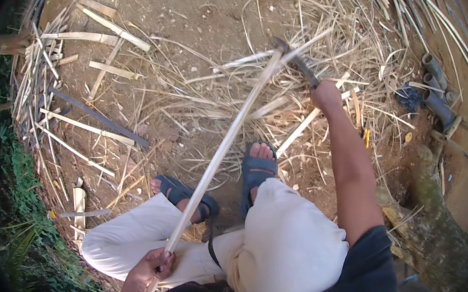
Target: The person uses a machete to shave and smooth long strips of bamboo while sitting on the ground. They handle the bamboo by hand, removing layers to thin and process the material.
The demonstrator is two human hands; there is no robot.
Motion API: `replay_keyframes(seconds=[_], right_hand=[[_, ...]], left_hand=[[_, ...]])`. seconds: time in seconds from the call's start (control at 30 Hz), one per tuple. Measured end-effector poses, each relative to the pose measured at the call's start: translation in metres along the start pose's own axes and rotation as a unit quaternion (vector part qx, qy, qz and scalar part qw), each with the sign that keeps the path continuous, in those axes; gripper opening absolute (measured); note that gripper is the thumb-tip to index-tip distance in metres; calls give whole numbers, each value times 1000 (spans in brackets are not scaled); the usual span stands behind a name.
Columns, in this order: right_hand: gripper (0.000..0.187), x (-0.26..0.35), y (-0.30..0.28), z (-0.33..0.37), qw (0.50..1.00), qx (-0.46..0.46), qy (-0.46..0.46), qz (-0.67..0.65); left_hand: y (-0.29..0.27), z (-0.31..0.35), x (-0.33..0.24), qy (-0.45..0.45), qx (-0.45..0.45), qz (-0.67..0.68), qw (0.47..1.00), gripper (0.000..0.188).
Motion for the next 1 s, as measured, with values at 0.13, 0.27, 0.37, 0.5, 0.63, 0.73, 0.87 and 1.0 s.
replay_keyframes(seconds=[0.13,0.27,0.37,0.5,0.63,0.73,0.87,1.0], right_hand=[[39,1,16,7,996,-64,-56,-27],[33,17,9,45,964,-152,-91,-197],[28,43,-7,94,936,-153,-152,-277],[25,84,-18,170,926,-75,-335,-157],[24,99,-7,211,825,-63,-542,-148],[31,101,-10,205,821,-32,-563,-89],[39,95,-10,152,808,-103,-574,-78],[43,106,-5,151,815,-100,-565,-75]], left_hand=[[7,6,-9,49,-44,-53,996,31],[47,-7,-40,96,-110,-102,984,28],[55,-66,-48,266,-149,-221,926,31],[90,-107,-67,430,-252,-364,787,31],[102,-111,-70,387,-304,-404,771,24],[103,-110,-66,419,-295,-389,766,22],[105,-96,-69,438,-290,-439,729,23],[97,-87,-84,395,-267,-385,791,26]])
Point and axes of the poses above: each hand's wrist, its own z-axis away from the middle knuckle, its own y-axis out of the palm, x = y × z, the point moved 1 cm from there along -z, towards the middle knuckle, and after that the axes turned 7 degrees about -x, right-handed, at the moved point
